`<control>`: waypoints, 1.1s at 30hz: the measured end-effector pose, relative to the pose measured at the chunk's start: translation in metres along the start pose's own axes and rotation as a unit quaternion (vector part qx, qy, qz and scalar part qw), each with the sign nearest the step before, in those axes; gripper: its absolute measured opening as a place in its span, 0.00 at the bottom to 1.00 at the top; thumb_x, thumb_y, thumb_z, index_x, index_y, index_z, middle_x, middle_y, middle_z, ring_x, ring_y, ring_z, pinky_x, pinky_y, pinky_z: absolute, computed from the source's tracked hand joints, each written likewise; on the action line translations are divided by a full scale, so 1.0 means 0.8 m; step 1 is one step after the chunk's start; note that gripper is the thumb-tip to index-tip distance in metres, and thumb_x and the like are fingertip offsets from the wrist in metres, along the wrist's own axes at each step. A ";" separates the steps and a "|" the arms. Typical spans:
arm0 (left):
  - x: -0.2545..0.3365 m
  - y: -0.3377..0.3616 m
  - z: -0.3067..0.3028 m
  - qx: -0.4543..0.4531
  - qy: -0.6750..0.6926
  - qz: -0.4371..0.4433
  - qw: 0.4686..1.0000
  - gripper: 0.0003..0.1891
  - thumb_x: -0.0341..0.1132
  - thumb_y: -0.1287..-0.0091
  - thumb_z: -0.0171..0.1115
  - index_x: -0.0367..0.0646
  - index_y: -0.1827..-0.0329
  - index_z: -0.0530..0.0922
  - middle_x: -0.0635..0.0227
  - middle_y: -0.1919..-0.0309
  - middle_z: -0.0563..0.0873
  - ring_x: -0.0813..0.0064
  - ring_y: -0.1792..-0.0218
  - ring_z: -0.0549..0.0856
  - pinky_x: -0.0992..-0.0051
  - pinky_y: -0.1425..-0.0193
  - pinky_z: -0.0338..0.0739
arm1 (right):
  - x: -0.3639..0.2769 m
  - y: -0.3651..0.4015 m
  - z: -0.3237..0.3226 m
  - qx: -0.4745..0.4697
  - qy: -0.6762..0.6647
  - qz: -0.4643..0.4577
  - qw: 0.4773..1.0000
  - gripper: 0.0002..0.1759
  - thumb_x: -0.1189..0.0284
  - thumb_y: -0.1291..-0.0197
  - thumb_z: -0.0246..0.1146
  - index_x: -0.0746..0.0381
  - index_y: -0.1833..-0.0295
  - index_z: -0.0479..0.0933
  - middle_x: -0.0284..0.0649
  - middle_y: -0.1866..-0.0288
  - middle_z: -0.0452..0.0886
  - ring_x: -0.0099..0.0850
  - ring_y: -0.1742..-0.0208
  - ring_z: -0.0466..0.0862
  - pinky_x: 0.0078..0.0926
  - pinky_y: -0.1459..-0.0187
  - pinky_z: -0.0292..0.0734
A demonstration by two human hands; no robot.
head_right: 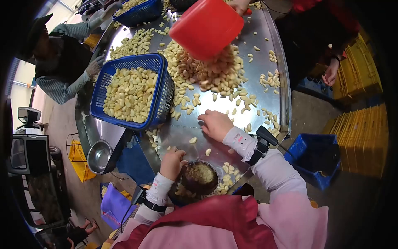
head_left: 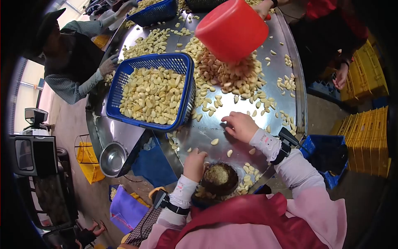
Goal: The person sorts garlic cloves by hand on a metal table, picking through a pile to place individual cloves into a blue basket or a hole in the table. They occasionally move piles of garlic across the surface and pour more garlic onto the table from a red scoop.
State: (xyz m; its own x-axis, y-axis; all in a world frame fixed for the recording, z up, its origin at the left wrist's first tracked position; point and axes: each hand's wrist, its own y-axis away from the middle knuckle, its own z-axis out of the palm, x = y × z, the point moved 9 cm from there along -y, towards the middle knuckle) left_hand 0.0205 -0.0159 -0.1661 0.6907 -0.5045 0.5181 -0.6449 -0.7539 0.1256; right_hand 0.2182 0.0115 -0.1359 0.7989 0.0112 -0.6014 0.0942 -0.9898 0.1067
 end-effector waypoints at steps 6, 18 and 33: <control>-0.002 0.035 0.036 -0.037 -0.123 -0.102 0.986 0.05 0.29 0.36 0.61 0.37 0.61 0.78 0.58 0.61 0.79 0.54 0.65 0.85 0.59 0.65 0.81 | 0.004 -0.026 0.029 -0.006 -0.061 -0.027 0.998 0.11 0.69 0.43 0.64 0.58 0.54 0.82 0.43 0.61 0.80 0.45 0.56 0.82 0.42 0.55 0.79; 0.038 0.036 0.015 0.112 -0.072 -0.004 0.991 0.04 0.26 0.37 0.61 0.38 0.62 0.81 0.61 0.62 0.79 0.61 0.67 0.84 0.65 0.65 0.80 | 0.129 -0.136 -0.125 0.205 0.137 0.142 0.959 0.34 0.47 0.47 0.66 0.39 0.33 0.73 0.42 0.31 0.69 0.49 0.29 0.65 0.58 0.33 0.61; 0.063 -0.045 -0.282 0.404 0.164 0.024 0.900 0.13 0.19 0.41 0.66 0.35 0.52 0.83 0.65 0.57 0.81 0.78 0.61 0.81 0.80 0.54 0.76 | 0.001 -0.061 -0.047 0.171 0.077 -0.025 0.982 0.03 0.71 0.51 0.66 0.58 0.72 0.83 0.40 0.65 0.82 0.41 0.55 0.80 0.40 0.53 0.77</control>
State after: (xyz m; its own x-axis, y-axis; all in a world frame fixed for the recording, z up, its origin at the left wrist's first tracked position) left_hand 0.0042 0.0810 0.0465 0.4497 -0.4938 0.7442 -0.1320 -0.8609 -0.4914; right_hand 0.2365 0.0652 -0.1115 0.8816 0.0569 -0.4686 -0.0475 -0.9770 -0.2079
